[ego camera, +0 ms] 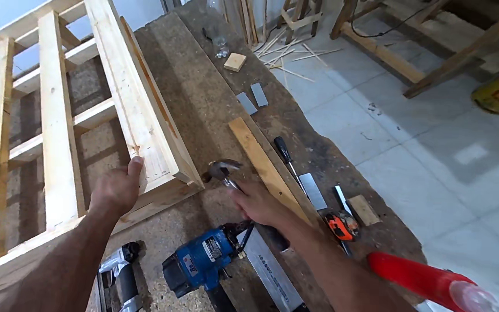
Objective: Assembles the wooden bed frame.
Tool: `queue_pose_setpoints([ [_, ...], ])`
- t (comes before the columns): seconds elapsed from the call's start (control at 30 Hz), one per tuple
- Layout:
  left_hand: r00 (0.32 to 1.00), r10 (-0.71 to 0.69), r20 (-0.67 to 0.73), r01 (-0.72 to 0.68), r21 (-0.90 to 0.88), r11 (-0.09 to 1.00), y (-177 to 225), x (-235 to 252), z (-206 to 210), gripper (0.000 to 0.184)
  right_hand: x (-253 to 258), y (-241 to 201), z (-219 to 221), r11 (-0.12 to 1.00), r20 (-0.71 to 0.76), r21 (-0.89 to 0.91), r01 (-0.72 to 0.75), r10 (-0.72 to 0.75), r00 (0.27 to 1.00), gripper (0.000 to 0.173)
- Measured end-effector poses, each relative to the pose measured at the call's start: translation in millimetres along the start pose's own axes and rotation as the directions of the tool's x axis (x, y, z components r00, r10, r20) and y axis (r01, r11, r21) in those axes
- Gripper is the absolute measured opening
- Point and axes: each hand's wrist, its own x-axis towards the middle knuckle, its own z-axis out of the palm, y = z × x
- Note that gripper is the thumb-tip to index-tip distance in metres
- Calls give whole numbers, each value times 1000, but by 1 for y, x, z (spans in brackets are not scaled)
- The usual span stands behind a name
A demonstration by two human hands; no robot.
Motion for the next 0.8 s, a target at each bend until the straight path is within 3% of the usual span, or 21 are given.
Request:
queue_pose_setpoints([
  [0.1, 1000, 2, 23, -1, -20, 1000, -2, 1, -1, 91, -6, 0, -21, 930, 57, -356, 96, -80, 995, 25],
  [0.2, 998, 3, 64, -1, -31, 1000, -3, 2, -4, 93, 4, -6, -26, 753, 164, -648, 118, -13, 986, 29],
  [0.3, 996, -13, 91, 18, -56, 998, -2, 1, -6, 93, 11, -14, -28, 526, 238, -826, 203, -2, 971, 38],
  [0.4, 995, -14, 97, 20, -66, 998, -3, 2, -7, 91, 13, -14, -28, 297, 369, -880, 372, -68, 927, 44],
  [0.53, 997, -6, 79, 11, -69, 998, -6, 4, -5, 91, 28, -14, -29, 42, 585, -797, 603, -198, 787, 40],
  [0.67, 995, -2, 97, 8, -62, 998, -6, 6, -5, 90, 57, -36, -31, -64, 601, -790, 610, -282, 748, 32],
  [0.8, 995, -5, 102, 10, -49, 999, -5, 8, -5, 90, 49, -35, -24, -63, 655, -753, 655, -172, 736, 32],
])
